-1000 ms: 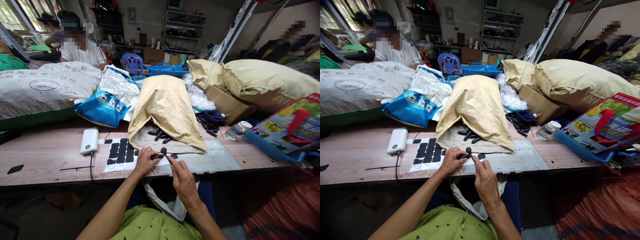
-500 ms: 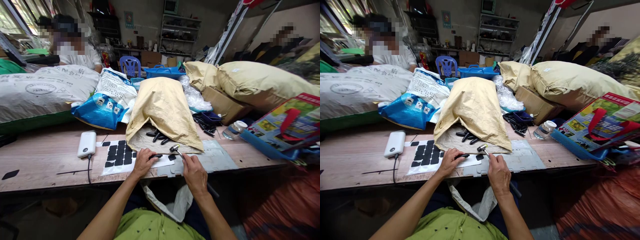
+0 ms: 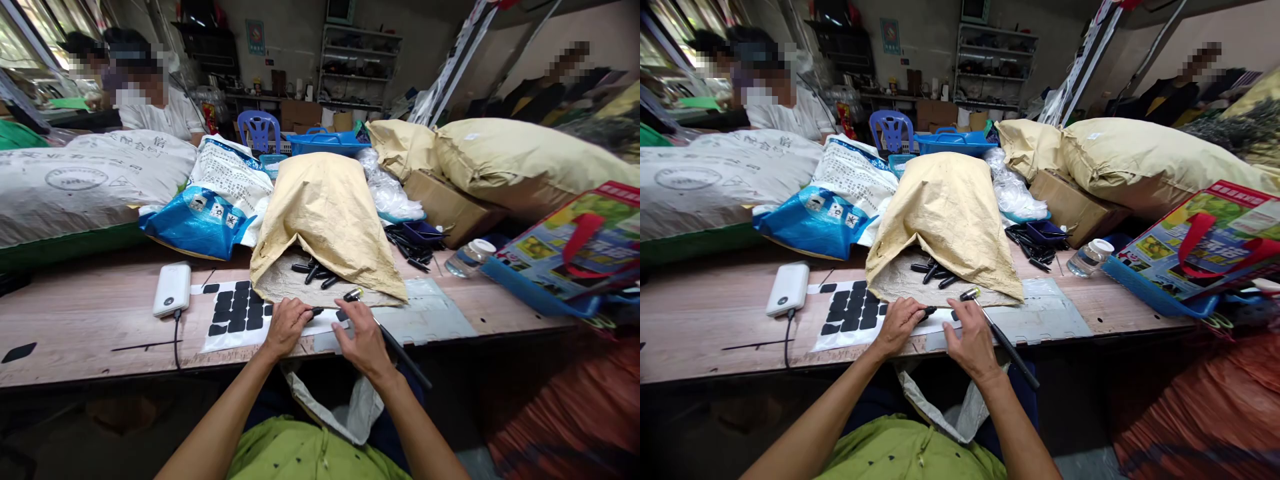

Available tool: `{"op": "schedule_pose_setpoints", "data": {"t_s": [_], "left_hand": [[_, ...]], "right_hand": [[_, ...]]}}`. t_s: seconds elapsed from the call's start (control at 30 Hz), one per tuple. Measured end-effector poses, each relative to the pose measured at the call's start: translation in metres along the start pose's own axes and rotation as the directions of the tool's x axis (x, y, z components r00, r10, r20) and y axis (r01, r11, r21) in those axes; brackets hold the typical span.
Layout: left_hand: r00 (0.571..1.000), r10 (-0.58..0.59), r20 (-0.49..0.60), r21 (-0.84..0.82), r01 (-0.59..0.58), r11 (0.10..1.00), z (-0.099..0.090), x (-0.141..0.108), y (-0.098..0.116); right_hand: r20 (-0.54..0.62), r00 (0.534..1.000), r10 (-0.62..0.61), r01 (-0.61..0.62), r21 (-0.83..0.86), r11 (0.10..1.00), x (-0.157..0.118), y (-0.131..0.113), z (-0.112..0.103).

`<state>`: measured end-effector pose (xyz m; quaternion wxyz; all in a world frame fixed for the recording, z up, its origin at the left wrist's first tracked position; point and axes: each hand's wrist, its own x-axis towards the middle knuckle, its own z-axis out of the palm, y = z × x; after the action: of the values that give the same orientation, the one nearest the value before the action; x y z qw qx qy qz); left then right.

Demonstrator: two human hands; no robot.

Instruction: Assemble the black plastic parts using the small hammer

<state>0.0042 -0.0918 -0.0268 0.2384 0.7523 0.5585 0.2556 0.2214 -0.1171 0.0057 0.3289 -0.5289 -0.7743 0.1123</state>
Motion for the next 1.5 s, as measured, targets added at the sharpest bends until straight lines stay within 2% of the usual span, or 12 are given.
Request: {"op": "schedule_pose_setpoints", "data": {"t_s": [0.13, 0.37, 0.57, 1.03, 1.23, 1.37, 1.5], "left_hand": [[0.999, 0.028, 0.019, 0.013, -0.028, 1.000, 0.000, -0.001, -0.001], [0.997, 0.059, 0.042, 0.024, -0.060, 0.998, -0.001, -0.001, -0.001], [0.996, 0.084, 0.017, -0.007, -0.083, 0.996, -0.004, -0.003, 0.003], [0.987, 0.160, 0.013, 0.041, -0.161, 0.986, 0.002, -0.003, 0.003], [0.985, 0.171, 0.030, 0.058, -0.173, 0.983, 0.002, -0.004, 0.004], [0.992, 0.121, 0.041, -0.030, -0.120, 0.992, -0.002, -0.002, 0.005], [0.995, 0.094, 0.033, -0.112, -0.090, 0.990, -0.004, -0.002, 0.003]], "right_hand": [[0.143, 0.989, -0.048, 0.021, 0.188, 0.982, 0.012, -0.009, 0.018], [0.190, 0.980, -0.049, -0.011, 0.301, 0.953, 0.018, 0.001, 0.035], [0.172, 0.984, 0.037, -0.093, 0.334, 0.938, 0.016, 0.001, 0.037], [0.164, 0.986, -0.026, -0.007, 0.200, 0.980, 0.009, -0.002, 0.044], [0.098, 0.995, -0.023, 0.006, 0.169, 0.986, 0.007, -0.004, 0.048], [0.098, 0.994, 0.038, -0.064, 0.272, 0.960, 0.008, -0.003, 0.047], [0.128, 0.985, 0.118, -0.162, 0.428, 0.889, 0.009, -0.002, 0.042]]}}
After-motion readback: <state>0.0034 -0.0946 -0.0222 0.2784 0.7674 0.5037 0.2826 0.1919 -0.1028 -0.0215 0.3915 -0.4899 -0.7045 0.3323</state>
